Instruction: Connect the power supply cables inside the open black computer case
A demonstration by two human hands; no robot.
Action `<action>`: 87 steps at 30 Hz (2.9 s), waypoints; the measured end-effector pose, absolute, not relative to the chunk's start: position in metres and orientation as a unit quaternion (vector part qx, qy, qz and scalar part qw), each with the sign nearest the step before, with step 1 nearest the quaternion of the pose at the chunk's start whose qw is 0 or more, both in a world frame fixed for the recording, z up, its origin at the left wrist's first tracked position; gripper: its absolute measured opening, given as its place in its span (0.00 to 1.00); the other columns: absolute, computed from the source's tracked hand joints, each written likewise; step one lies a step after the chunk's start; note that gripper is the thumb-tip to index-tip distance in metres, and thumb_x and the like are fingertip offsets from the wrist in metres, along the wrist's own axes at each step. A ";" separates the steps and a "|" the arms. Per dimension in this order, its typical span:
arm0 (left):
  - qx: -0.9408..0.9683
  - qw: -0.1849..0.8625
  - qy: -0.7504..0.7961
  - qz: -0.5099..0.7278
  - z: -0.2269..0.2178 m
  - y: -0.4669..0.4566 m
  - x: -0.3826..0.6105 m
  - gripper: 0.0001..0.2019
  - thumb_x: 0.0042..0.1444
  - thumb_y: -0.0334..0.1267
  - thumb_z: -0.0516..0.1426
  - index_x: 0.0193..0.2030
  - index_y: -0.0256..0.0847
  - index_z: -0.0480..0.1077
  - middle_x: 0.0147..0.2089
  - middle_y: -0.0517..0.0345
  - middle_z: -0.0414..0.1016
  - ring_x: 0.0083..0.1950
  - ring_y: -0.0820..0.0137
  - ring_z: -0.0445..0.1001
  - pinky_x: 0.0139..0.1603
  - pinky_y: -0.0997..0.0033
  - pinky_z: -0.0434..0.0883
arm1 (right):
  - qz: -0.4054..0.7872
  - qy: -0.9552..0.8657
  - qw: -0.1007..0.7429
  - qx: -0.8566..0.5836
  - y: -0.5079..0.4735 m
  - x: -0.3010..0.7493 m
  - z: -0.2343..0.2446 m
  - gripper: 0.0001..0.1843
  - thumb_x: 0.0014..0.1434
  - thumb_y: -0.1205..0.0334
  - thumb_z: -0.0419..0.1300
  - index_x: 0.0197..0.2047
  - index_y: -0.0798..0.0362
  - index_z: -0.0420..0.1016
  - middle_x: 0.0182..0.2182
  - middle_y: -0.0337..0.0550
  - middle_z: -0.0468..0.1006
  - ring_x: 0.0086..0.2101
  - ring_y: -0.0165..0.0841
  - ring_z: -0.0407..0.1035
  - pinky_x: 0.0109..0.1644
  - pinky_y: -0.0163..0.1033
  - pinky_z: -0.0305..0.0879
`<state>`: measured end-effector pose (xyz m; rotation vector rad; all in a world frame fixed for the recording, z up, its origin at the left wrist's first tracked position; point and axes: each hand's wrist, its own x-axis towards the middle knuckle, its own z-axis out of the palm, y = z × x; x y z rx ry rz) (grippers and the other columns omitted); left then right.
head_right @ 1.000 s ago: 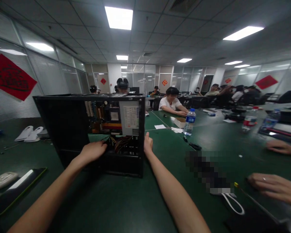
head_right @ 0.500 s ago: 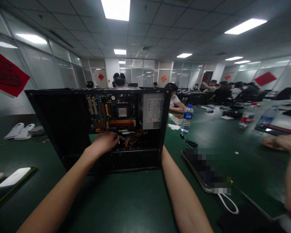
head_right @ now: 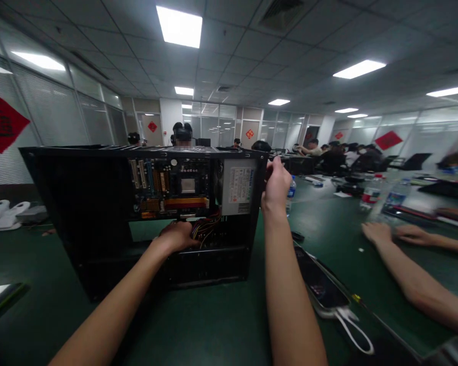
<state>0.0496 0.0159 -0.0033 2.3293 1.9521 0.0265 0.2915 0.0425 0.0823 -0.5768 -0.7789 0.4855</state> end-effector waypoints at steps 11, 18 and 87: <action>0.768 0.187 0.579 0.202 0.005 0.023 0.012 0.15 0.61 0.46 0.51 0.42 0.38 0.74 0.38 0.50 0.82 0.39 0.61 0.79 0.38 0.68 0.72 | -0.072 -0.714 0.668 -0.198 -0.058 0.215 0.094 0.25 0.73 0.53 0.51 0.24 0.52 0.66 0.21 0.36 0.66 0.24 0.27 0.62 0.31 0.35 0.59; 0.811 0.249 0.429 0.310 0.054 -0.008 -0.027 0.18 0.56 0.48 0.56 0.47 0.41 0.78 0.50 0.52 0.83 0.54 0.57 0.77 0.59 0.59 0.73 | -0.052 -0.940 0.275 -0.196 -0.040 0.175 0.065 0.13 0.66 0.55 0.64 0.47 0.55 0.77 0.45 0.49 0.79 0.45 0.37 0.73 0.47 0.39 0.66; 0.864 0.018 0.382 0.329 0.093 -0.070 -0.041 0.29 0.56 0.50 0.64 0.63 0.43 0.71 0.56 0.50 0.78 0.54 0.59 0.77 0.59 0.59 0.74 | 0.119 -0.835 0.492 -0.215 -0.018 0.178 0.049 0.20 0.73 0.61 0.48 0.65 0.51 0.66 0.46 0.49 0.79 0.46 0.37 0.76 0.52 0.48 0.76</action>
